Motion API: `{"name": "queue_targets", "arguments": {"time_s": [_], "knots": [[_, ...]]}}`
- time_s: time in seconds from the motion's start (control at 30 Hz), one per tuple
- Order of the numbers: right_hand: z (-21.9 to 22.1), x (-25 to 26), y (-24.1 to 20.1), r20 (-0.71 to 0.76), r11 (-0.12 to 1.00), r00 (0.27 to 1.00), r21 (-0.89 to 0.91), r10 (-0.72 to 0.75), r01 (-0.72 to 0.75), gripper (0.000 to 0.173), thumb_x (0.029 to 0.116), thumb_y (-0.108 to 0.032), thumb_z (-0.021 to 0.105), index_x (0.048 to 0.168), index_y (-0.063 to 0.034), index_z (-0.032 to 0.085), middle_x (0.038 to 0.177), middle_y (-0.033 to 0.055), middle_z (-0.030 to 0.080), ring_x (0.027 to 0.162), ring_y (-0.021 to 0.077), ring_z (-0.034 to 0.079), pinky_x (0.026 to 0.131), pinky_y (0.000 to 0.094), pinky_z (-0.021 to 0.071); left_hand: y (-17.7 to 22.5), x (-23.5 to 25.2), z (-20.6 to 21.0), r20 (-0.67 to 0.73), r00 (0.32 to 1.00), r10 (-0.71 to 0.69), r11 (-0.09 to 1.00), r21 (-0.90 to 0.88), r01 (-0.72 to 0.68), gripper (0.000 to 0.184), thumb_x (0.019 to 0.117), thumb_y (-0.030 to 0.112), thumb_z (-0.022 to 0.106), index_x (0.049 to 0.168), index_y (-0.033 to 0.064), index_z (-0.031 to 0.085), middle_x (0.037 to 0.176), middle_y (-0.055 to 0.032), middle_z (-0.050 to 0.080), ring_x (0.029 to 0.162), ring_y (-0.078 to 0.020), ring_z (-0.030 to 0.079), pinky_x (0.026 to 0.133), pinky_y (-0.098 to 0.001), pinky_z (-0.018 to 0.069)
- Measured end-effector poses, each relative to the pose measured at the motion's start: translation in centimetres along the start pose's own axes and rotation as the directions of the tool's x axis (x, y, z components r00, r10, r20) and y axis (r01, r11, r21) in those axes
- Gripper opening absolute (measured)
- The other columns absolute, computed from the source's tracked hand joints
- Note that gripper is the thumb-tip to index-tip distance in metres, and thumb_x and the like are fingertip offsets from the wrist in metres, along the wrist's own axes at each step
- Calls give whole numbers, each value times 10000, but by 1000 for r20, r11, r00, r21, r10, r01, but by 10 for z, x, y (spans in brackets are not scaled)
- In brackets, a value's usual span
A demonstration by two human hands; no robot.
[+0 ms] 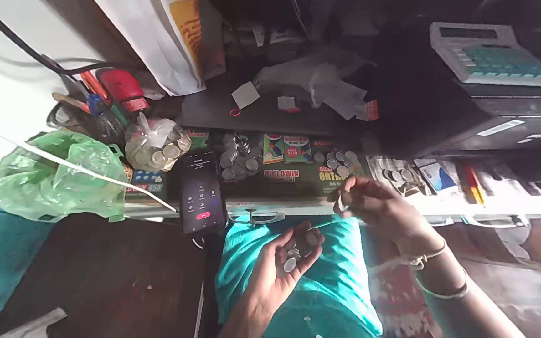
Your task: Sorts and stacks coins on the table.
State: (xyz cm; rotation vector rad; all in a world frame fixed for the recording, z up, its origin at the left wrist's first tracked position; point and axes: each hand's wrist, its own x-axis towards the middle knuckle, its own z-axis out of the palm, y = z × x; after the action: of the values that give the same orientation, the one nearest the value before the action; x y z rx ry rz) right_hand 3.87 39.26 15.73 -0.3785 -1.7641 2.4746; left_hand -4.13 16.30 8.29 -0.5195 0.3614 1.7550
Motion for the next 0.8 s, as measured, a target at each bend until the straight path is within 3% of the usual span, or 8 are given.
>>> {"name": "queue_targets", "arguments": {"time_s": [0.1,0.17,0.27,0.37,0.5,0.63,0.8], "knots": [[-22,17,-7,-212,937,956,-327,-202,126,114,917,9,692,1008,-43,648,881,41,735,785,140,728,778,318,640,-1,1,-1,19,1000,-4,1000,-10,5,450,1100,196,307,1213,-63,657,1148,-226,716,1073,-333,720,941,-411,603],[-36,30,-9,-288,821,907,-563,-306,98,145,888,2,724,1019,1,664,867,67,745,762,148,725,737,319,628,-1,1,-2,35,999,-12,1000,-9,12,454,1103,200,299,1221,-62,651,1157,-224,712,1081,-329,717,948,-410,599],[-43,40,-14,-306,633,862,-774,-404,22,162,878,-57,765,1015,-30,683,856,33,741,744,99,704,693,289,599,-1,0,-3,42,999,-18,1000,-8,18,452,1101,195,298,1218,-61,652,1153,-220,714,1077,-327,718,948,-411,598],[-45,41,-21,-306,536,817,-844,-488,4,173,883,-58,773,1028,-33,682,851,41,738,718,110,709,682,325,615,0,-2,-3,30,999,-12,1000,-17,12,454,1103,196,295,1217,-59,653,1149,-216,716,1072,-322,720,942,-408,601],[-49,40,-30,-216,484,815,-870,-538,89,137,973,-91,667,1100,-40,660,878,9,723,725,53,676,684,261,585,1,-1,-5,36,999,-6,1000,-20,7,465,1104,205,288,1224,-60,651,1156,-220,714,1080,-328,718,948,-413,599],[-48,40,-36,-194,454,848,-889,-493,61,140,1017,-130,617,1111,-67,700,896,0,725,736,52,678,693,268,590,1,-1,-4,33,999,-16,999,-30,17,461,1102,203,294,1214,-60,655,1147,-222,718,1072,-332,721,943,-411,601],[-53,40,-35,-178,349,903,-937,-390,-34,214,1048,-133,559,1164,-104,737,911,39,730,733,119,678,706,352,587,1,-1,-5,26,1000,-17,999,-35,18,456,1100,194,300,1207,-65,659,1142,-223,717,1075,-332,719,953,-414,596]]}}
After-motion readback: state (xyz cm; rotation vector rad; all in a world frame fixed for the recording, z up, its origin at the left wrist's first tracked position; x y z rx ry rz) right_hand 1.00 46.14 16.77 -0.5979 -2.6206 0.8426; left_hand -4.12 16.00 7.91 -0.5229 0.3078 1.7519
